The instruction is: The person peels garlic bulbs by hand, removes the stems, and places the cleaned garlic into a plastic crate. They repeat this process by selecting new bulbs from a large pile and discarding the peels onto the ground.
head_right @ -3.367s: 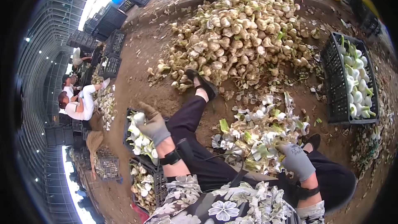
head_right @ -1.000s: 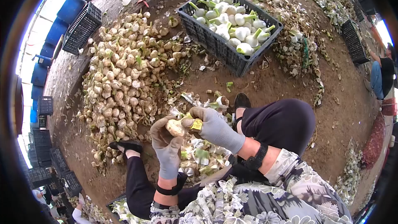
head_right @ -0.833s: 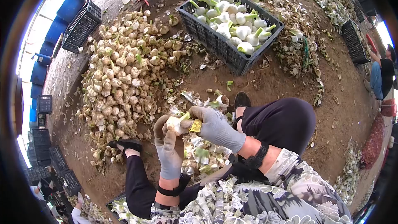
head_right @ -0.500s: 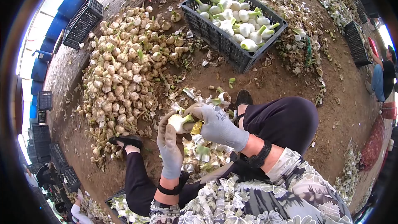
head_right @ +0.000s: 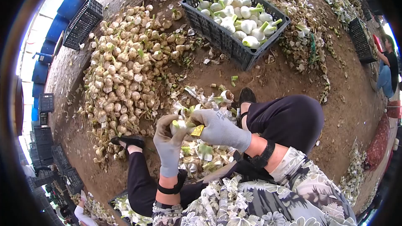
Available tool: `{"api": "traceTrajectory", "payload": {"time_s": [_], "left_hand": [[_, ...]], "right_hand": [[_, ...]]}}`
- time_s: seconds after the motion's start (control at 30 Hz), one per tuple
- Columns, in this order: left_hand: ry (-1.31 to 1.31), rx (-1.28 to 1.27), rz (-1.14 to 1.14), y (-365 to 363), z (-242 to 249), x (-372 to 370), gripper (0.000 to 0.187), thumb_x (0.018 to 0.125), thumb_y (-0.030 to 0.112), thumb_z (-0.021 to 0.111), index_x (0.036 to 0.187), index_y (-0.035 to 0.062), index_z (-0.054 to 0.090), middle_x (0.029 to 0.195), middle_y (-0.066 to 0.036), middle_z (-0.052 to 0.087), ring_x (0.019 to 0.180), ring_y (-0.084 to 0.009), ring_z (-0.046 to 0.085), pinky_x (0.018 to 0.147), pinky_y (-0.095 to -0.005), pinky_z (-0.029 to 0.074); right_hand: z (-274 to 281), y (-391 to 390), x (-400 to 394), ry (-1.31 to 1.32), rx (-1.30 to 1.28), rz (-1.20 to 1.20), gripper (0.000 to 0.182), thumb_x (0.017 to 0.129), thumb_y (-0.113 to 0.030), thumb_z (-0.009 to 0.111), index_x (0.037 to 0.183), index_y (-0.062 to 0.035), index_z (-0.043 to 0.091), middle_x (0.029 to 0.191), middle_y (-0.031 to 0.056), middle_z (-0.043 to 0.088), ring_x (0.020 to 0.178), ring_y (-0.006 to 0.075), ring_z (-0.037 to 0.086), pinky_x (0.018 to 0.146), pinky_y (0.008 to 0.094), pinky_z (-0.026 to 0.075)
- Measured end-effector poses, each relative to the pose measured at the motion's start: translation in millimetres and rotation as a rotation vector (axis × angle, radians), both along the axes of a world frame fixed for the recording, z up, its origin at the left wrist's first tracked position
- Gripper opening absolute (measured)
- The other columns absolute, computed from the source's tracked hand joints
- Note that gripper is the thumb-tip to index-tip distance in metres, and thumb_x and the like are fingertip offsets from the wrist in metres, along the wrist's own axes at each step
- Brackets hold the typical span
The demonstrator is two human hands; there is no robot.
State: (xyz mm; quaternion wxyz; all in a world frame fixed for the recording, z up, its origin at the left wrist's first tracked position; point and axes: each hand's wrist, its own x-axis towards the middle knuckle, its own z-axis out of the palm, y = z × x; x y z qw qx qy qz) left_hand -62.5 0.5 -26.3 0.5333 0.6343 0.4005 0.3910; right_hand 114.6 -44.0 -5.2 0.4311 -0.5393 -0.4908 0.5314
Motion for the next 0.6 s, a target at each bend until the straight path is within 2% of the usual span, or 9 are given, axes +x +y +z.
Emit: {"api": "traceTrajectory", "payload": {"time_s": [0.1,0.17,0.23,0.3,0.37,0.43,0.47,0.57,0.6], "left_hand": [[-0.131,-0.197,-0.032,1,-3,-5,0.022,0.090,0.006,0.063,0.111,-0.0021,0.062,0.113,-0.009,0.060,0.099,-0.0135,0.058,0.088,-0.0253,0.045],[-0.208,-0.358,0.005,0,0,-7,0.023,0.092,0.014,0.064,0.109,-0.0006,0.062,0.114,-0.011,0.060,0.098,-0.0153,0.059,0.087,-0.0281,0.047],[-0.537,-0.493,-0.097,-1,-4,-12,0.028,0.094,0.026,0.062,0.109,0.0017,0.062,0.114,-0.014,0.060,0.096,-0.0176,0.060,0.081,-0.0312,0.050],[-0.565,-0.452,-0.126,-2,-8,-16,0.035,0.095,0.036,0.059,0.111,0.0043,0.060,0.113,-0.016,0.060,0.094,-0.0207,0.061,0.075,-0.0326,0.052],[-0.693,-0.500,-0.068,-5,-5,-18,0.032,0.095,0.027,0.059,0.112,0.0009,0.062,0.113,-0.019,0.062,0.105,-0.0241,0.060,0.090,-0.0357,0.048],[-0.743,-0.513,-0.080,-3,-7,-23,0.034,0.096,0.029,0.058,0.116,0.0018,0.060,0.114,-0.019,0.062,0.107,-0.0243,0.059,0.092,-0.0360,0.048],[-0.791,-0.491,-0.048,-1,-7,-24,0.035,0.096,0.029,0.058,0.117,0.0019,0.060,0.116,-0.019,0.061,0.107,-0.0245,0.059,0.092,-0.0367,0.048],[-0.792,-0.454,0.005,3,3,-27,0.034,0.095,0.026,0.060,0.118,0.0018,0.058,0.119,-0.017,0.058,0.105,-0.0235,0.060,0.091,-0.0366,0.050],[-0.686,-0.384,0.034,2,4,-27,0.033,0.094,0.027,0.062,0.116,0.0032,0.058,0.119,-0.016,0.058,0.102,-0.0246,0.061,0.089,-0.0366,0.050]], "right_hand": [[4,0,0,0.032,-0.066,0.009,0.016,0.078,-0.007,0.071,0.089,0.0020,0.062,0.076,0.0099,0.062,0.071,0.0109,0.057,0.066,0.0300,0.046],[6,2,2,0.092,-0.146,-0.015,0.017,0.077,-0.007,0.072,0.088,0.0019,0.062,0.075,0.0101,0.062,0.071,0.0116,0.056,0.066,0.0307,0.046],[3,3,5,0.157,-0.230,-0.041,0.018,0.075,-0.006,0.072,0.088,0.0018,0.062,0.075,0.0103,0.062,0.070,0.0123,0.055,0.066,0.0314,0.045],[-10,3,10,0.008,-0.144,-0.106,0.017,0.075,-0.006,0.072,0.087,0.0017,0.062,0.072,0.0096,0.061,0.069,0.0116,0.053,0.066,0.0320,0.045],[-10,4,7,0.018,-0.146,-0.148,0.015,0.079,-0.012,0.069,0.084,0.0009,0.062,0.072,0.0111,0.062,0.068,0.0171,0.058,0.065,0.0342,0.046],[-3,2,9,-0.417,-0.180,0.150,0.016,0.081,-0.015,0.065,0.081,0.0001,0.061,0.074,0.0153,0.063,0.072,0.0269,0.063,0.066,0.0371,0.047],[-11,-1,8,-0.495,-0.226,0.318,0.018,0.081,-0.018,0.062,0.089,-0.0010,0.060,0.081,0.0195,0.064,0.079,0.0357,0.063,0.069,0.0406,0.048],[-13,-13,-2,-0.534,-0.173,0.412,0.024,0.080,-0.015,0.063,0.099,-0.0013,0.057,0.087,0.0207,0.064,0.082,0.0365,0.064,0.072,0.0422,0.049],[-11,-12,-2,-0.452,-0.191,0.417,0.033,0.083,-0.016,0.065,0.110,-0.0012,0.054,0.095,0.0212,0.063,0.089,0.0379,0.063,0.076,0.0435,0.049]]}}
